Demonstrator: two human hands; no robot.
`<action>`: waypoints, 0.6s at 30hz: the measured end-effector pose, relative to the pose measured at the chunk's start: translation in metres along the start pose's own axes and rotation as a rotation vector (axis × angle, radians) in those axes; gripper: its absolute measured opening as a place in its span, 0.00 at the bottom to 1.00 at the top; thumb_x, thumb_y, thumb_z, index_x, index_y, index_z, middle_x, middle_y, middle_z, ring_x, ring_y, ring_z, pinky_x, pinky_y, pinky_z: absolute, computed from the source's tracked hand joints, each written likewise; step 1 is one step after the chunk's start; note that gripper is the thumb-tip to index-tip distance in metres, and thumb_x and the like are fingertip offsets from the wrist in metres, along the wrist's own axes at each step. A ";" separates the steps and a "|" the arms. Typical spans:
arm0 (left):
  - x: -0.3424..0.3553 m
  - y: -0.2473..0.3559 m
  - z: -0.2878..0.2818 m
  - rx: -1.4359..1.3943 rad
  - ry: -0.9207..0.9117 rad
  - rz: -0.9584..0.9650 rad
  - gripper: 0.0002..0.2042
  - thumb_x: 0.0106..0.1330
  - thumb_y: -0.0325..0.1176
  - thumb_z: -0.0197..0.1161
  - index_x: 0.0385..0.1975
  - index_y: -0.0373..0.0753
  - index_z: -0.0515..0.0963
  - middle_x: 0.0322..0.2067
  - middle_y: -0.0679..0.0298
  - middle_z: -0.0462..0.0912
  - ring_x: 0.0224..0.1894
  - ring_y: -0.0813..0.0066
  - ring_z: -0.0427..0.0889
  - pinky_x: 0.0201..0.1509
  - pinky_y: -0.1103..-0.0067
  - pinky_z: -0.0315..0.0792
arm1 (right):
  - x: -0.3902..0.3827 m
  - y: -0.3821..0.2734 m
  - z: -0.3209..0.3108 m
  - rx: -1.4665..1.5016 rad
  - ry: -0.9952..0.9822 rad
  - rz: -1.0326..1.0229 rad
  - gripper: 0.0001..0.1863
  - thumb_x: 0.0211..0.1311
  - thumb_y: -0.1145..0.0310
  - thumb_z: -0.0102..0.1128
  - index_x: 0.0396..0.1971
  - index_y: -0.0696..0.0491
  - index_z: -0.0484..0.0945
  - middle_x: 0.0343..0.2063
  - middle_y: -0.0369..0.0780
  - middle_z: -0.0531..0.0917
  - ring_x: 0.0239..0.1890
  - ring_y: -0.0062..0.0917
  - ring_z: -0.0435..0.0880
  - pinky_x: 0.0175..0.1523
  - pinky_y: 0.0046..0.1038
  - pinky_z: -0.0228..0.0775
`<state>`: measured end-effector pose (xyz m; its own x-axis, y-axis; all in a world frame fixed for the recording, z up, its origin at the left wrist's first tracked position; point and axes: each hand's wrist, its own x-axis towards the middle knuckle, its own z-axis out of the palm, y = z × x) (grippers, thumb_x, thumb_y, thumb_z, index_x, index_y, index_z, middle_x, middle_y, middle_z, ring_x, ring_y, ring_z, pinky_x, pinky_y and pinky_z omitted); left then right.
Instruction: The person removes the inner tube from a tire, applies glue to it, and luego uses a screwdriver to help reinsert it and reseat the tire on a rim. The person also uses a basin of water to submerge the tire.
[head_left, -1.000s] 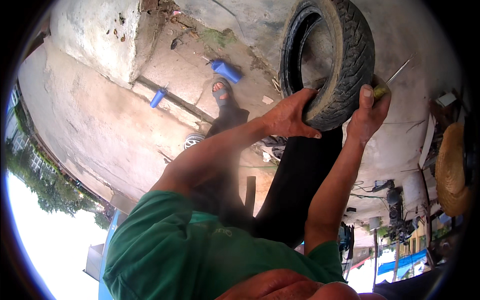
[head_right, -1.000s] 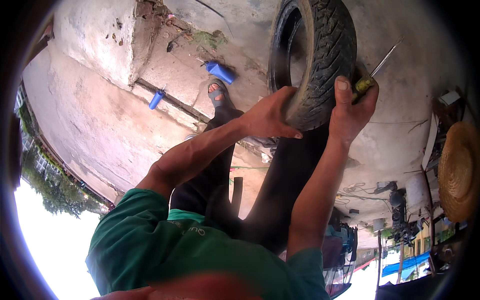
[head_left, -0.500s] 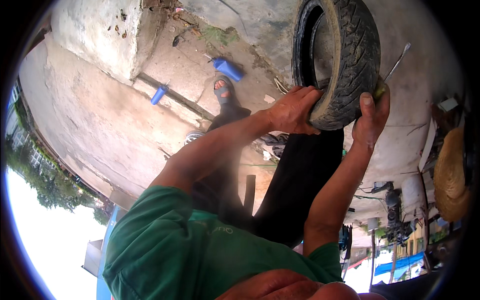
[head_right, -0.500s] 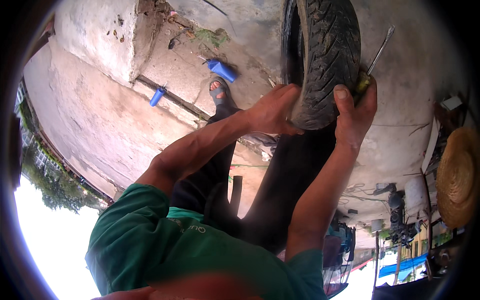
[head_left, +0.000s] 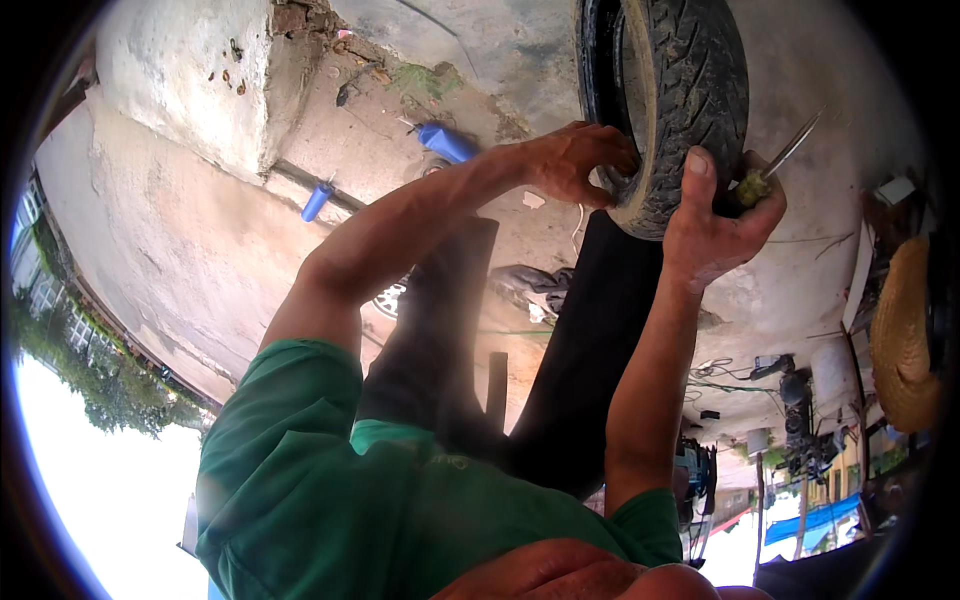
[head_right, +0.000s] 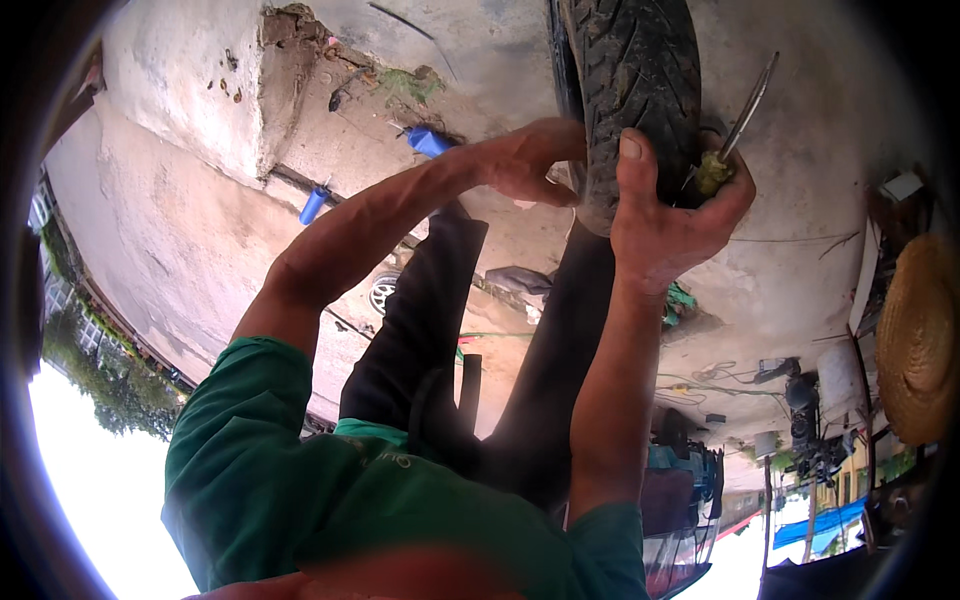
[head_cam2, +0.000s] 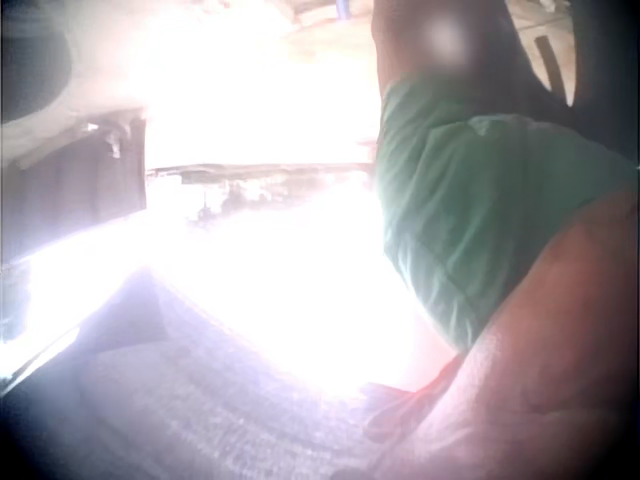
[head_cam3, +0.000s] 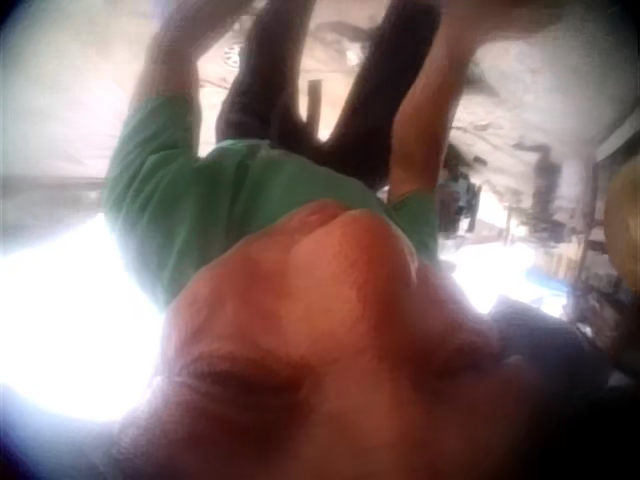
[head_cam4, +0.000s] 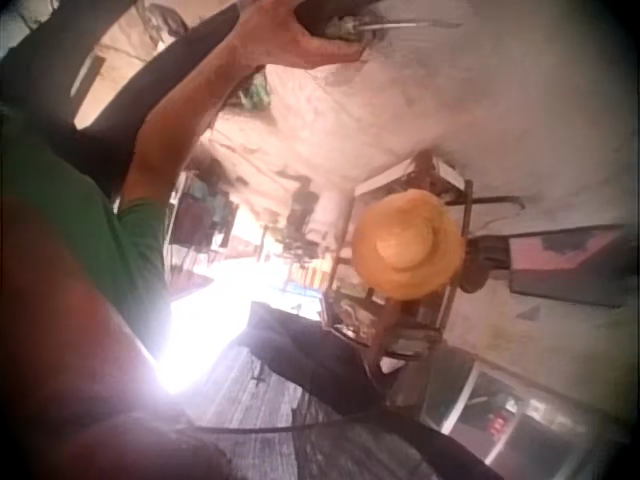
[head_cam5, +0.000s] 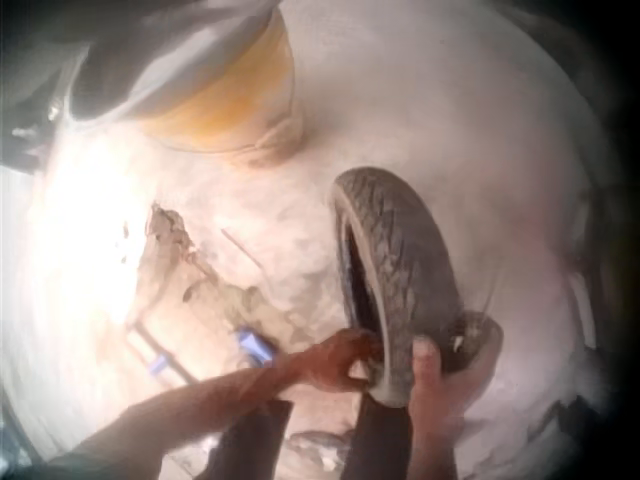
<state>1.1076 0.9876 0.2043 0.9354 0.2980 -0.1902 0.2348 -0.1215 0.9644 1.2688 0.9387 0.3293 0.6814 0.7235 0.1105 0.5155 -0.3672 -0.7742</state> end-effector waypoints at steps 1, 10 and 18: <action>0.001 -0.008 -0.011 -0.198 0.006 -0.055 0.25 0.57 0.43 0.69 0.54 0.37 0.81 0.54 0.53 0.81 0.63 0.56 0.74 0.69 0.61 0.64 | -0.005 0.007 0.002 0.013 -0.038 -0.052 0.37 0.50 0.50 0.81 0.50 0.61 0.75 0.47 0.45 0.79 0.49 0.33 0.80 0.53 0.33 0.75; 0.107 -0.159 -0.029 -1.409 0.410 0.356 0.18 0.73 0.48 0.55 0.55 0.45 0.78 0.53 0.65 0.79 0.57 0.64 0.73 0.67 0.65 0.62 | -0.005 0.001 0.015 -0.064 0.025 -0.311 0.43 0.38 0.42 0.84 0.46 0.56 0.74 0.40 0.41 0.79 0.38 0.34 0.80 0.42 0.36 0.76; 0.116 -0.223 0.000 -1.647 0.261 0.583 0.12 0.77 0.49 0.53 0.45 0.49 0.77 0.39 0.72 0.76 0.41 0.75 0.72 0.52 0.71 0.64 | -0.006 0.007 0.017 -0.033 0.102 -0.193 0.39 0.34 0.39 0.82 0.40 0.51 0.77 0.36 0.37 0.82 0.37 0.34 0.82 0.43 0.35 0.73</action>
<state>1.1640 1.0498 -0.0332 0.6910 0.7176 0.0872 -0.7229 0.6855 0.0873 1.2595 0.9416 0.3127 0.6162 0.7203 0.3185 0.6572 -0.2475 -0.7119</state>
